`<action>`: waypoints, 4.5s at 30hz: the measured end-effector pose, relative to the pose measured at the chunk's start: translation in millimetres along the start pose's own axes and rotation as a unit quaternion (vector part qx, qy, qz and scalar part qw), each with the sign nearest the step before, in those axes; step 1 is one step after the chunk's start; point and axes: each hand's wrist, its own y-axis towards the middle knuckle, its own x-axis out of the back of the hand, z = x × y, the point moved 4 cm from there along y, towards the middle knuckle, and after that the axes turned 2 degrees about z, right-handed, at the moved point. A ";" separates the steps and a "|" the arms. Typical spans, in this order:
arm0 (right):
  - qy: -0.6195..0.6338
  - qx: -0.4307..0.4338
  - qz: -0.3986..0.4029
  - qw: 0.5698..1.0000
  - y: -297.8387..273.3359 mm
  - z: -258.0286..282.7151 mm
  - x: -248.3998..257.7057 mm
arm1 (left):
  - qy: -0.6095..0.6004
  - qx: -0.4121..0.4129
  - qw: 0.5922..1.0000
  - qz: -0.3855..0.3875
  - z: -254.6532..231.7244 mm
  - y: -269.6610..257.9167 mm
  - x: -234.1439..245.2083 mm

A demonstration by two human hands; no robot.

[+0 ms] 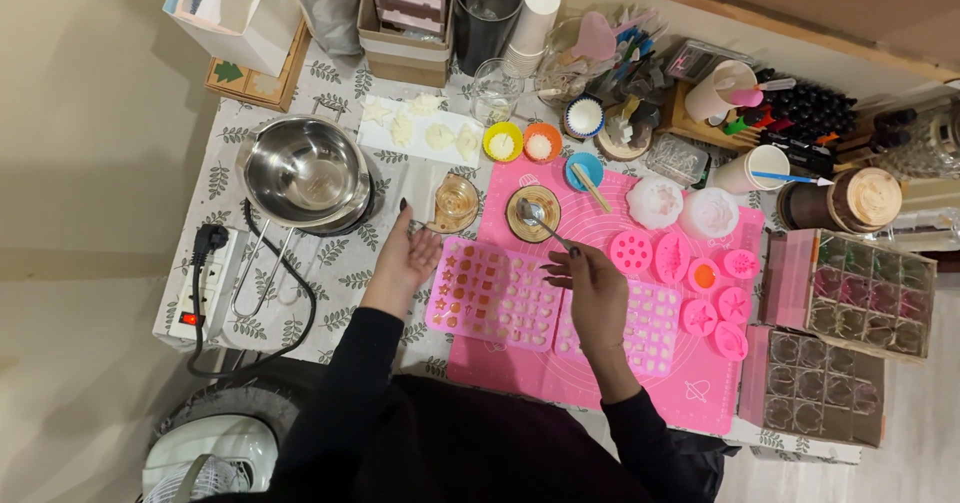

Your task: The person pours melted wax from a stainless steel pot into small silicone molds on a pink mat, then wipes the pot with a paper towel. They pick dried flower decorations from a box, place them into molds, and press a wick holder into a small candle while wiping the work surface.

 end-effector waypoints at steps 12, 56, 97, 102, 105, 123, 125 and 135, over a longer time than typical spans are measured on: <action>0.266 -0.128 -0.036 0.955 -7.0 -33.5 9.3 | -0.039 -0.004 0.999 -0.028 -3.1 64.6 9.2; 0.315 -0.144 -0.080 0.935 -14.4 -58.5 -32.2 | 0.856 -0.465 0.224 0.013 -207.9 -134.8 -54.6; 0.286 -0.060 -0.157 0.943 -23.2 -50.3 4.7 | 0.603 -0.501 0.618 0.069 -47.8 -234.5 -105.9; 0.210 -0.040 -0.169 0.962 -30.1 -28.1 -1.0 | 0.642 -0.692 0.324 0.052 -6.1 -170.7 -104.9; 0.190 -0.023 -0.146 0.971 -28.4 -15.0 -9.5 | 0.710 -0.637 0.299 -0.009 1.2 -143.3 -92.6; -0.309 0.337 0.128 0.880 35.4 35.5 -129.5 | 0.611 -0.652 0.449 0.025 -6.9 -198.5 -55.7; -0.346 0.379 0.147 0.846 39.0 23.3 -136.1 | 0.605 -0.665 0.436 0.034 -4.5 -211.5 -49.7; -0.338 0.330 0.131 0.872 78.3 -9.2 -136.5 | 0.595 -0.566 0.570 0.031 2.0 -184.5 -9.9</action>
